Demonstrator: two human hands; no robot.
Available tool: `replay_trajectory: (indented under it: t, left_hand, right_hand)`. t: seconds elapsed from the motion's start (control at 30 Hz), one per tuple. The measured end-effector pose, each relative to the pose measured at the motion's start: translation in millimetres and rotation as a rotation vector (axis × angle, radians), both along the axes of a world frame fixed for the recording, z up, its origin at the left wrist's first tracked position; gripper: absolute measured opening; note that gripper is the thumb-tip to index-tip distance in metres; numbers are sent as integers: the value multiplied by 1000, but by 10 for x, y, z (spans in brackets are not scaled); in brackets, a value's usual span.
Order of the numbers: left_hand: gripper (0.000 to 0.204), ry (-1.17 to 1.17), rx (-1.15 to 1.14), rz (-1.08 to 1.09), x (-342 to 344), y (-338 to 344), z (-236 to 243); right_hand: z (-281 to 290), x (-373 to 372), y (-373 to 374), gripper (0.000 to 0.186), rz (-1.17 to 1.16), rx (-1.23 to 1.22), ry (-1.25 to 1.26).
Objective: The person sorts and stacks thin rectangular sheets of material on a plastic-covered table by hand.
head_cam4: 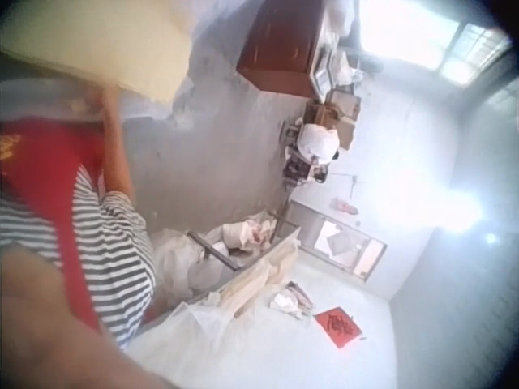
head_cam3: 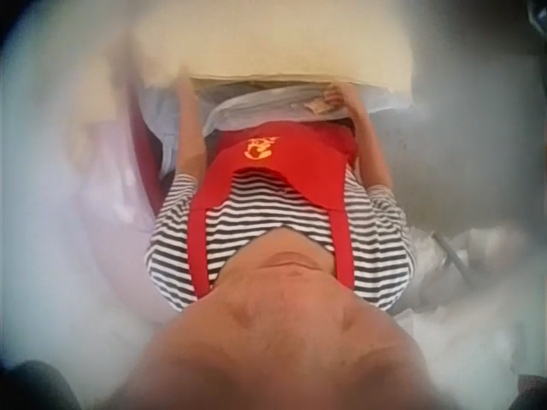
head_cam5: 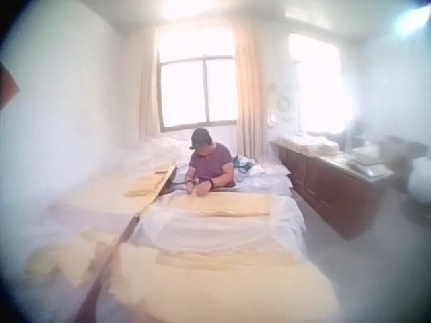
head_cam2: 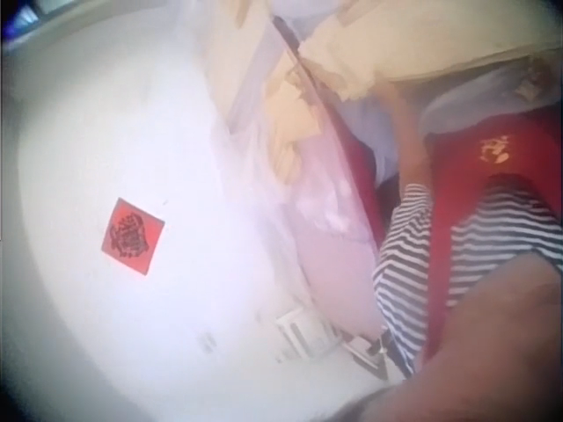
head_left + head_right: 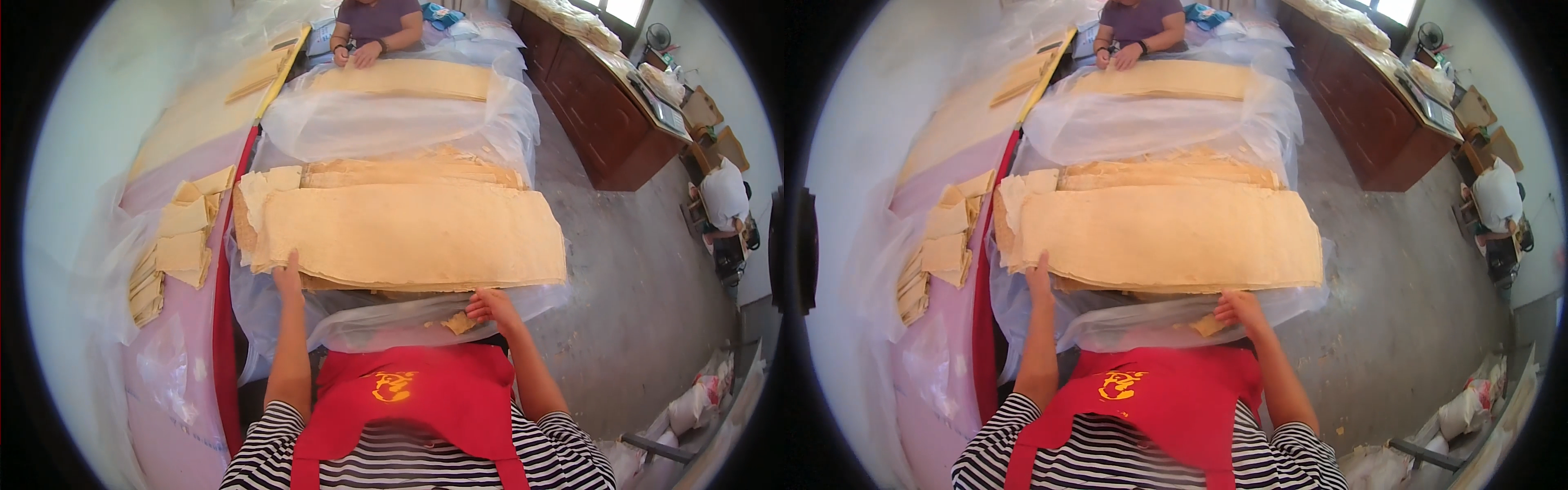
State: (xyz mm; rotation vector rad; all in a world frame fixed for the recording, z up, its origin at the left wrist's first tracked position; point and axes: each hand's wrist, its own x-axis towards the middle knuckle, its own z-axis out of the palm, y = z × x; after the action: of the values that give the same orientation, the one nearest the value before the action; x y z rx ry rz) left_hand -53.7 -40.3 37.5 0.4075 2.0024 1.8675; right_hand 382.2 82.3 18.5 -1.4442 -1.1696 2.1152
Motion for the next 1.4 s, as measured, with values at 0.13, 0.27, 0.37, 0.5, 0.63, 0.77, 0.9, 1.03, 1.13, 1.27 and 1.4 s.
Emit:
replay_trajectory:
  t: [0.13, 0.27, 0.37, 0.5, 0.63, 0.77, 0.9, 1.03, 1.13, 1.27, 1.4]
  left_hand:
    - [36, -307, 226, -6, 40, 226, 379]
    - [35, -508, 478, -214, 138, 494, 567]
    - [36, -527, 586, -233, 539, 635, 1152]
    - [39, -535, 765, -367, 783, 534, 1470]
    - [37, -540, 596, -287, 860, 448, 1126]
    - [33, -659, 340, -202, 818, 272, 129]
    - [30, -784, 56, -236, 1116, 17, -341]
    - [28, -866, 42, -144, 1188, -67, -428]
    - [27, -869, 198, -114, 1115, 10, -477]
    - [28, -987, 268, 32, 1054, 40, -448]
    - [30, -1059, 417, 109, 1060, 68, -311]
  right_hand:
    - [155, -11, -66, 46, 160, 101, 0]
    - [135, -424, -247, 54, 231, 13, 110]
    - [0, -701, -297, 61, 67, -180, 416]
    - [208, -817, -1, 47, -491, -317, 1001]
    - [-158, -347, 570, 31, -748, 6, 673]
    - [143, -163, 586, 24, -806, 199, 578]
    - [-134, 115, 352, 21, -771, 272, 180]
    - [-253, 241, 102, 27, -686, 72, 55]
    - [-351, 285, 100, 33, -627, 66, -13]
    - [-381, 318, 65, 40, -571, -9, -45]
    - [-356, 301, 0, 42, -485, -63, -67]
